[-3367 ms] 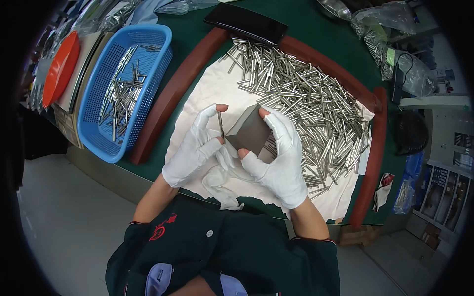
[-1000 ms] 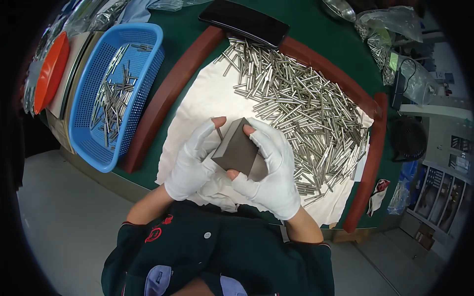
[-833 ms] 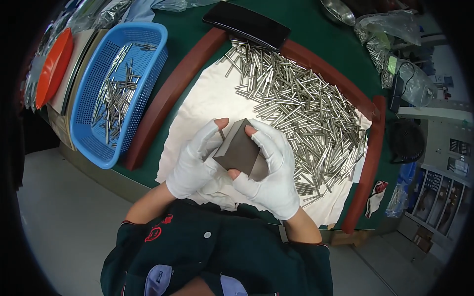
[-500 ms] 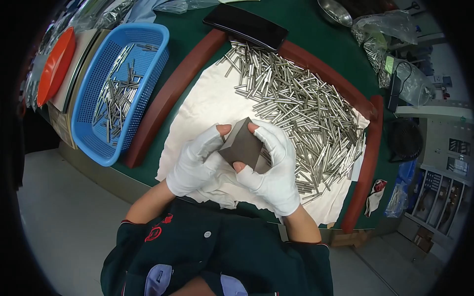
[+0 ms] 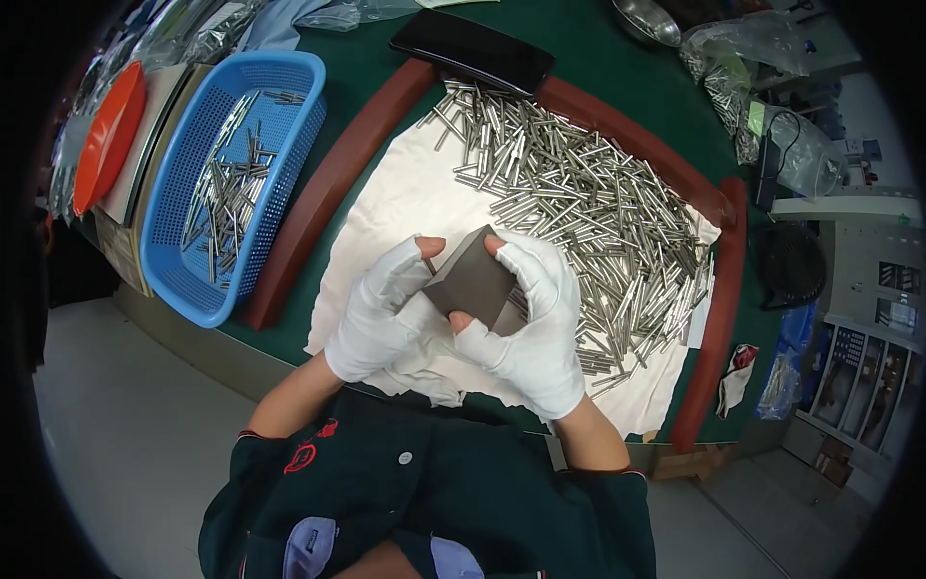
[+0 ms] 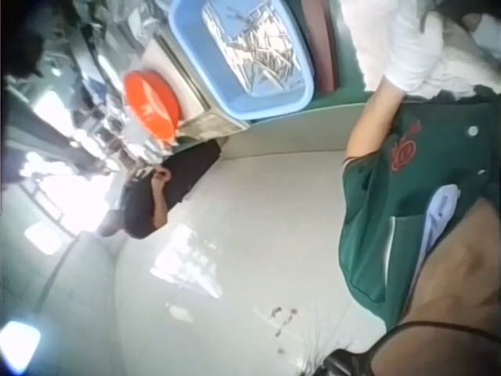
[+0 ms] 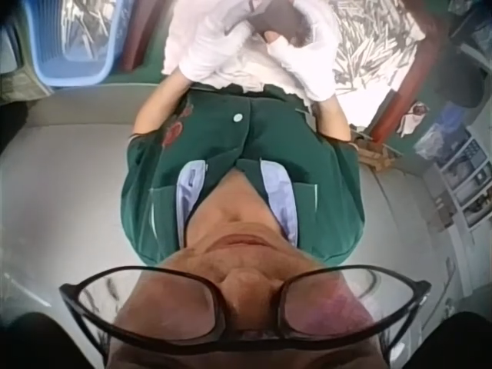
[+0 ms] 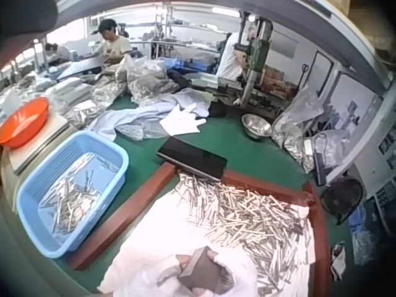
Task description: Polishing small cylindrical metal pins using a sanding block at a manufacturing workbench.
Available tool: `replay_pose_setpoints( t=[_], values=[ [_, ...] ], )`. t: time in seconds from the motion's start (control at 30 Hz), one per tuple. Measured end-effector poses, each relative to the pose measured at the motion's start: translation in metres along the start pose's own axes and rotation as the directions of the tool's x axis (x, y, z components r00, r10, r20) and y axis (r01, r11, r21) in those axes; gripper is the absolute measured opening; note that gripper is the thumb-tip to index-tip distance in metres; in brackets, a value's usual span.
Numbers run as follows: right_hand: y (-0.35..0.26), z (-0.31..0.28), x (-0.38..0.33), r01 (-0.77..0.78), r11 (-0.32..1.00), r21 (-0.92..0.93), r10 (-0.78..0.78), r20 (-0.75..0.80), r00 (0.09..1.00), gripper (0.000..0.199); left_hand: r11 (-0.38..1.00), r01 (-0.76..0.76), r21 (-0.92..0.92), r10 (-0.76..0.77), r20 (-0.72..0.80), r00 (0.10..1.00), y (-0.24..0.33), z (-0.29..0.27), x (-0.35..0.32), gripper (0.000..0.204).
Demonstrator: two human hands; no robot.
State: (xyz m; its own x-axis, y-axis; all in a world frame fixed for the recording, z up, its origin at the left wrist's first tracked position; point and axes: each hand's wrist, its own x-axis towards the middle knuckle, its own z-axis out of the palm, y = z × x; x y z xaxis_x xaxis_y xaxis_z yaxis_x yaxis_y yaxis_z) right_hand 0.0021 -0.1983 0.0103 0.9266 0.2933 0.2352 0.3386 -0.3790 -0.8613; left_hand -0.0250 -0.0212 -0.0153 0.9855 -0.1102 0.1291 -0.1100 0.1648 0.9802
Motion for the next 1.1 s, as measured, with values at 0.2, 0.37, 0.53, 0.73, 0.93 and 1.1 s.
replay_pose_setpoints(
  t=[0.2, 0.37, 0.53, 0.73, 0.93, 1.1],
  values=[
    [0.005, -0.002, 0.003, 0.057, 0.992, -0.115, -0.062, -0.041, 0.997, 0.06, 0.978, 0.164, -0.127, -0.16, 0.038, 0.986, 0.011, 0.0, 0.003, 0.055],
    [0.005, -0.004, 0.003, 0.008, 0.997, -0.074, -0.008, 0.008, 1.0, 0.059, 0.996, 0.042, 0.081, -0.049, 0.086, 0.995, 0.003, -0.009, -0.002, 0.052],
    [0.008, -0.01, 0.007, -0.099, 0.995, -0.029, 0.093, -0.157, 0.983, 0.051, 0.902, 0.35, -0.254, -0.324, 0.14, 0.936, 0.023, -0.008, 0.008, 0.055],
    [0.008, -0.006, 0.006, -0.067, 0.997, 0.024, 0.068, -0.046, 0.997, 0.054, 0.898, 0.418, -0.135, -0.405, 0.115, 0.907, 0.018, -0.009, 0.012, 0.067],
    [0.001, -0.005, 0.005, -0.006, 1.0, -0.027, 0.008, 0.062, 0.998, 0.057, 0.975, 0.212, -0.069, -0.203, 0.12, 0.972, 0.01, -0.004, 0.006, 0.06],
    [0.007, -0.004, 0.004, -0.008, 0.999, -0.051, 0.008, -0.009, 1.0, 0.056, 0.95, 0.294, -0.101, -0.274, 0.175, 0.946, 0.012, -0.006, 0.005, 0.059]
  ],
)
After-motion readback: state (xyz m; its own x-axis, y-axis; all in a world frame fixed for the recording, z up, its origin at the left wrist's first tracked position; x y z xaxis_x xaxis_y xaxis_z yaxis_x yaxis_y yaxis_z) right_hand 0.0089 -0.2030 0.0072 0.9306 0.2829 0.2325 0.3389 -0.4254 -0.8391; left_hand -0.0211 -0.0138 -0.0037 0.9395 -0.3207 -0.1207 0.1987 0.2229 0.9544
